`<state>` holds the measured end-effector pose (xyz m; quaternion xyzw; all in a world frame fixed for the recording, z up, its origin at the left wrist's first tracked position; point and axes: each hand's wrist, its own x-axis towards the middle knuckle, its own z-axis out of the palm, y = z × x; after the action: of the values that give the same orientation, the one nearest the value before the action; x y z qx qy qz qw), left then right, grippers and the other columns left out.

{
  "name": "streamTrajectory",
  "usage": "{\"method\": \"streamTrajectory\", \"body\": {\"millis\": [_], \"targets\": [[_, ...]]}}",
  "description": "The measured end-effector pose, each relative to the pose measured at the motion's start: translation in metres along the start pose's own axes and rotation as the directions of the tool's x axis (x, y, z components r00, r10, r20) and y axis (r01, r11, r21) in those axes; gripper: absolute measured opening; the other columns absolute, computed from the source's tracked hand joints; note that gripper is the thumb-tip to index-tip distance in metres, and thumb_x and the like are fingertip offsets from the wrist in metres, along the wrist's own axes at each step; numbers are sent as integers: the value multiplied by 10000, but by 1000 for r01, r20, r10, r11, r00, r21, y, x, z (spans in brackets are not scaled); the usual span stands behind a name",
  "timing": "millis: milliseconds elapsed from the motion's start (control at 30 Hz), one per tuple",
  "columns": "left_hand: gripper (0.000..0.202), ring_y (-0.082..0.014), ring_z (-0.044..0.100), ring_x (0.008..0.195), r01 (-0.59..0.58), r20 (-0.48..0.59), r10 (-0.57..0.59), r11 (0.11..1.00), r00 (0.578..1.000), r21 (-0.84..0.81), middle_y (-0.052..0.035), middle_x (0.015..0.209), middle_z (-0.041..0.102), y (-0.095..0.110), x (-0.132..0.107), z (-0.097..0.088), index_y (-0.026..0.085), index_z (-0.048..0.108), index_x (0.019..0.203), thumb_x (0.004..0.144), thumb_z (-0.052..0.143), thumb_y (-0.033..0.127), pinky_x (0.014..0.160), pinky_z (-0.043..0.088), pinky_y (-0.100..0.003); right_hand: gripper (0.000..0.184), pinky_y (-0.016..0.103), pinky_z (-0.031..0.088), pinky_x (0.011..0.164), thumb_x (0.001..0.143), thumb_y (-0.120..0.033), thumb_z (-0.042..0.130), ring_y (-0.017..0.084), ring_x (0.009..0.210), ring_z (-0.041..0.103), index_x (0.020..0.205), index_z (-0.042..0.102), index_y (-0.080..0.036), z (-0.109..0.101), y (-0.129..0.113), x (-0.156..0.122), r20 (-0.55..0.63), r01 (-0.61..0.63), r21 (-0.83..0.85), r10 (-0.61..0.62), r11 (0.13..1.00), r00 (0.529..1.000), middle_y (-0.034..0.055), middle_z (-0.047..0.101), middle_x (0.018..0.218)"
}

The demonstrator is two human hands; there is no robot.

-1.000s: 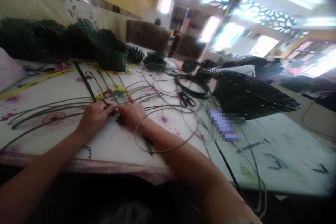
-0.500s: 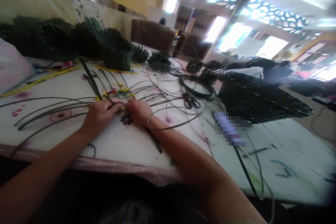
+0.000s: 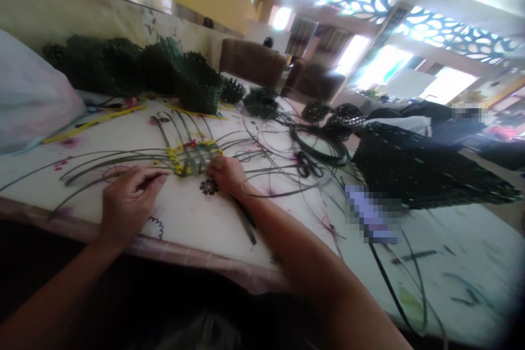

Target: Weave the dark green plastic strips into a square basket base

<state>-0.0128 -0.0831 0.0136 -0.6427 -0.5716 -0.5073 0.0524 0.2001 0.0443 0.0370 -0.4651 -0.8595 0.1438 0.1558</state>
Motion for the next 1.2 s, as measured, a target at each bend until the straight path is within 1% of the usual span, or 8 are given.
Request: {"method": "streamTrajectory", "body": {"millis": [100,233,367,467,600,800,1067,1200], "targets": [[191,-222,780,905,-109,42,108,994,993,5,-21,986,827,1,6,7,233,802,1057,1079,657,356,858,602,-350,179,255,430,818,1001,-166,670,171,953,687,979,843,-207,-2,3,0,-34,-2,90,5,996,999,32,812,1068],[134,-221,795,959,-315,48,314,949,948,16,-27,1008,825,6,11,18,254,776,1085,1105,649,291,908,625,-333,176,251,419,813,974,-143,684,168,953,693,972,853,-191,-8,4,-2,-72,-1,129,10,992,997,32,826,1044],[216,-246,815,1096,-456,65,452,880,890,132,-72,1201,843,7,13,29,227,746,1284,1136,590,246,972,628,-348,212,257,402,779,998,-170,651,167,911,696,987,862,-184,-16,1,-11,-77,3,124,7,992,997,39,835,1011],[277,-265,829,1084,-506,120,492,830,862,233,-109,1280,838,3,16,41,193,719,1362,1154,545,251,847,625,-345,234,262,405,789,1021,-197,636,174,934,709,1021,869,-174,-21,-4,-19,-68,11,99,-4,995,998,58,846,1035],[308,-273,827,863,-485,247,423,817,872,311,-120,1159,859,-6,22,55,190,768,1239,1160,484,278,639,542,-354,253,269,407,779,1045,-224,625,185,963,723,1077,873,-181,-22,-7,-21,-22,-37,47,38,998,999,61,851,1045],[247,-253,797,837,-436,429,290,851,856,294,-105,1121,847,-15,27,63,228,766,1148,1120,528,285,623,484,-329,249,269,458,854,1059,-220,619,199,1068,726,1098,863,-194,-10,-4,-18,9,-29,-12,29,1000,1000,76,833,1164],[142,-220,746,763,-134,384,59,976,922,171,-43,923,802,-10,30,61,222,678,1055,1060,632,356,698,476,-294,270,290,479,877,1081,-216,583,202,1082,710,1085,851,-183,-1,-7,-22,39,-27,-41,28,999,999,93,778,1237],[231,-241,764,846,-145,407,96,985,908,93,-67,952,817,-14,33,59,222,719,1004,1060,604,414,746,504,-311,289,290,476,863,1099,-216,550,200,1089,706,1098,836,-175,-3,-8,-23,55,-22,-75,26,997,998,94,764,1243]]}}
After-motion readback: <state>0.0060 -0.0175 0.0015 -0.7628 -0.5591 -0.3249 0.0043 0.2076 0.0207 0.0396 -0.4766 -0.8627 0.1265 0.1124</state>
